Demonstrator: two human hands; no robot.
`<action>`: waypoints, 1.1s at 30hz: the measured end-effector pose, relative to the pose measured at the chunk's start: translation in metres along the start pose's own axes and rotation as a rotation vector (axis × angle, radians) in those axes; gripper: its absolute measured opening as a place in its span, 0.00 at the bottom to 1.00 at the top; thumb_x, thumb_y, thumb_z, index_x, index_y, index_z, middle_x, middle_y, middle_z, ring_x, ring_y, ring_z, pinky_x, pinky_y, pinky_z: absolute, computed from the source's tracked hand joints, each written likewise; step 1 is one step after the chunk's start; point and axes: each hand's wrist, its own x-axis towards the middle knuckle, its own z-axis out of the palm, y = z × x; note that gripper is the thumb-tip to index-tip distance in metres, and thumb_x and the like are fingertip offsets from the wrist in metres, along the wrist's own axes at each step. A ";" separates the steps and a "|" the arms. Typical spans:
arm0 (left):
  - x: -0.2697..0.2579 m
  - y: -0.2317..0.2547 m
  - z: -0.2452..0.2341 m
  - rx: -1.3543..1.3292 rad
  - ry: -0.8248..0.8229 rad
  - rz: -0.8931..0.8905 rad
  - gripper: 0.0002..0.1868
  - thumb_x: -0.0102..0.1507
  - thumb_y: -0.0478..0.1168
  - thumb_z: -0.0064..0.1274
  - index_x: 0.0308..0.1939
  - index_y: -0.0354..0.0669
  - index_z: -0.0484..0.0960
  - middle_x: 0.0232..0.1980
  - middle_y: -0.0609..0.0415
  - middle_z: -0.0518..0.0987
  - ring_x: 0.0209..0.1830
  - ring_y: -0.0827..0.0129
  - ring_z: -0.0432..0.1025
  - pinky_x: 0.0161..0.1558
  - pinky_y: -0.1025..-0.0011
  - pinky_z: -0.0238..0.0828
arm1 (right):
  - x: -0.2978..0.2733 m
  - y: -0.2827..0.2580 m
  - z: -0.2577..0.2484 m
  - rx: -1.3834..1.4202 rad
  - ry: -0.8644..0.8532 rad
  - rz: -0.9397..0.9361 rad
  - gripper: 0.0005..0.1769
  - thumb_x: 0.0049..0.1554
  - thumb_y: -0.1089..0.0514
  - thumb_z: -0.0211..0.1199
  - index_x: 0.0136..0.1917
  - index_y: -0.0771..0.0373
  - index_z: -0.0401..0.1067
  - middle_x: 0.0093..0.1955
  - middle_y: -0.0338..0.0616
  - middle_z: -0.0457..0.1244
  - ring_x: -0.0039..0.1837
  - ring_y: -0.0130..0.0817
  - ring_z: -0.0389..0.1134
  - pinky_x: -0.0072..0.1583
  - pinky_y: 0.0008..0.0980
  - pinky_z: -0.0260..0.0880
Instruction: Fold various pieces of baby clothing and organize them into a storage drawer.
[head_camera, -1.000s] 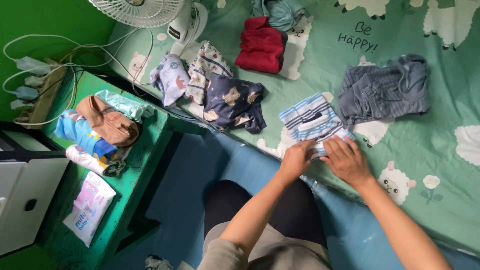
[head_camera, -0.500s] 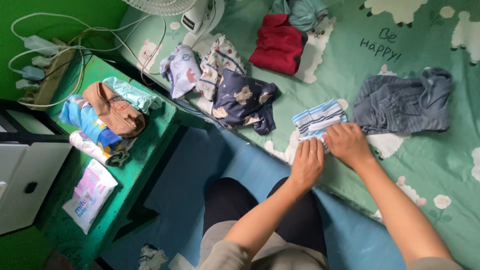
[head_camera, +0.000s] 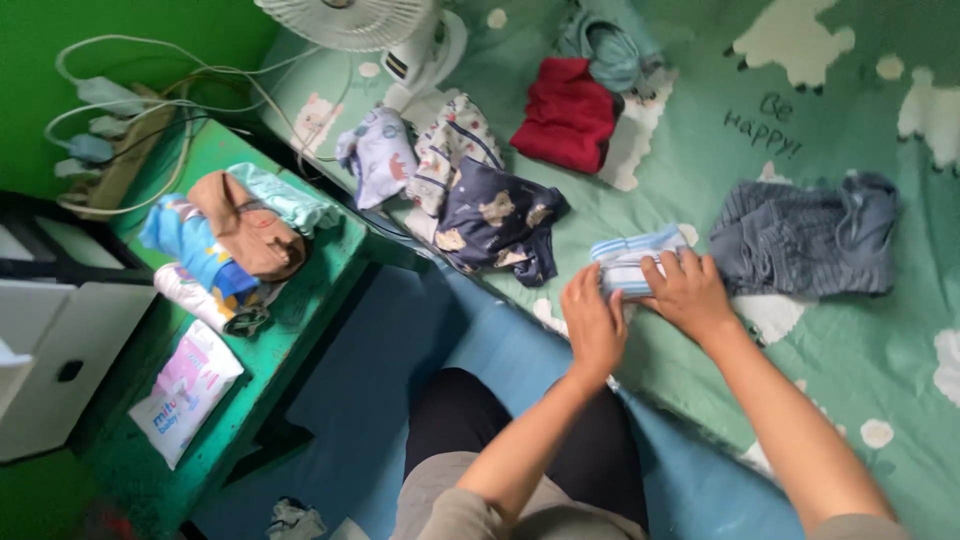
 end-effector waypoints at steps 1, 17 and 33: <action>-0.008 0.009 0.003 -0.049 0.180 -0.096 0.21 0.69 0.42 0.51 0.63 0.33 0.73 0.60 0.37 0.75 0.60 0.45 0.68 0.64 0.54 0.64 | 0.007 -0.004 0.003 0.042 -0.060 0.083 0.38 0.47 0.30 0.67 0.59 0.57 0.67 0.52 0.47 0.63 0.54 0.49 0.67 0.54 0.50 0.66; -0.062 -0.022 -0.132 -1.327 0.224 -0.583 0.20 0.75 0.52 0.52 0.53 0.36 0.81 0.45 0.54 0.76 0.42 0.73 0.69 0.44 0.71 0.66 | 0.030 -0.175 -0.119 1.062 -0.084 0.693 0.30 0.68 0.36 0.45 0.51 0.67 0.70 0.45 0.67 0.67 0.51 0.63 0.69 0.53 0.53 0.67; -0.215 -0.054 -0.597 -1.349 0.405 -0.182 0.43 0.59 0.50 0.60 0.76 0.39 0.67 0.62 0.54 0.74 0.62 0.70 0.69 0.65 0.71 0.64 | 0.209 -0.501 -0.330 1.591 0.046 -0.097 0.48 0.66 0.25 0.32 0.79 0.69 0.52 0.72 0.51 0.56 0.74 0.39 0.57 0.73 0.36 0.53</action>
